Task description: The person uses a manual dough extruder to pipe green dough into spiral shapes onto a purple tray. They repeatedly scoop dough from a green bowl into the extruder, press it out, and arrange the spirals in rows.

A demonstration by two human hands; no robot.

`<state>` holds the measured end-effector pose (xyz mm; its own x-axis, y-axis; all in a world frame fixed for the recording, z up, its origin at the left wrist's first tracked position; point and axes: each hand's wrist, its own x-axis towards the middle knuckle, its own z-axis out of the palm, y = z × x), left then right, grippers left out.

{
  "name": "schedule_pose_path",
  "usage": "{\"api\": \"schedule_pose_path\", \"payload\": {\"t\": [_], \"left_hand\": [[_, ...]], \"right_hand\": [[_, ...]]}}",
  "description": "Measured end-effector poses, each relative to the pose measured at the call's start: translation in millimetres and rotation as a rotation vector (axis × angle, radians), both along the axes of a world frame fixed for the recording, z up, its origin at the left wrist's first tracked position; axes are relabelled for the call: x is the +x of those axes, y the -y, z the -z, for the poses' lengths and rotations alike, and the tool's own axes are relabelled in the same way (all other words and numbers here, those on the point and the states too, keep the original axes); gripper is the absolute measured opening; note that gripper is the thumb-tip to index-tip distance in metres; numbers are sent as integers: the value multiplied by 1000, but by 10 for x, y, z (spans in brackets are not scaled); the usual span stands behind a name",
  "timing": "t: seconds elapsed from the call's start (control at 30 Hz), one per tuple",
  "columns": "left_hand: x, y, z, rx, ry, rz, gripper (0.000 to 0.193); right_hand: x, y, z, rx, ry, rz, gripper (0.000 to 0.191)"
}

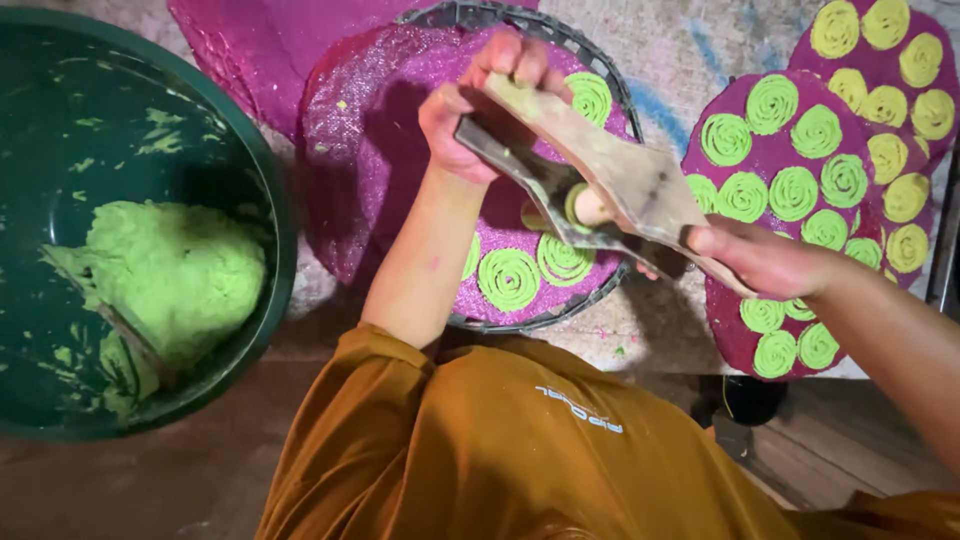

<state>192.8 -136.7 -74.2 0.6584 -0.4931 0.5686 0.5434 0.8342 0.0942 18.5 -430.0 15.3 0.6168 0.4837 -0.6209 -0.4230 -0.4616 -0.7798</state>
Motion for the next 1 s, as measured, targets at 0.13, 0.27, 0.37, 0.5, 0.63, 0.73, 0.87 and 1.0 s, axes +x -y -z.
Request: {"api": "schedule_pose_path", "payload": {"t": [0.13, 0.27, 0.37, 0.5, 0.63, 0.73, 0.87, 1.0], "left_hand": [[124, -44, 141, -14, -74, 45, 32], [65, -33, 217, 0, -87, -26, 32], [56, 40, 157, -35, -85, -24, 39], [176, 70, -66, -39, -13, -52, 39], [253, -69, -229, 163, -161, -57, 45], [234, -198, -173, 683, -379, -150, 63], [-33, -288, 147, 1343, 6, -68, 61], [-403, -294, 438, 1310, -51, -97, 48]], "right_hand": [[83, -187, 155, -32, 18, 23, 87], [23, -230, 124, -83, -61, 70, 86], [-19, -120, 33, -116, -60, 103, 84], [-22, -33, 1, -215, 17, 117, 87], [8, 10, -59, -135, 122, 123, 92], [23, 23, -94, -103, 173, 157, 95], [38, -55, -2, -22, 187, 249, 101], [55, -226, 168, 145, 117, 280, 100]]}}
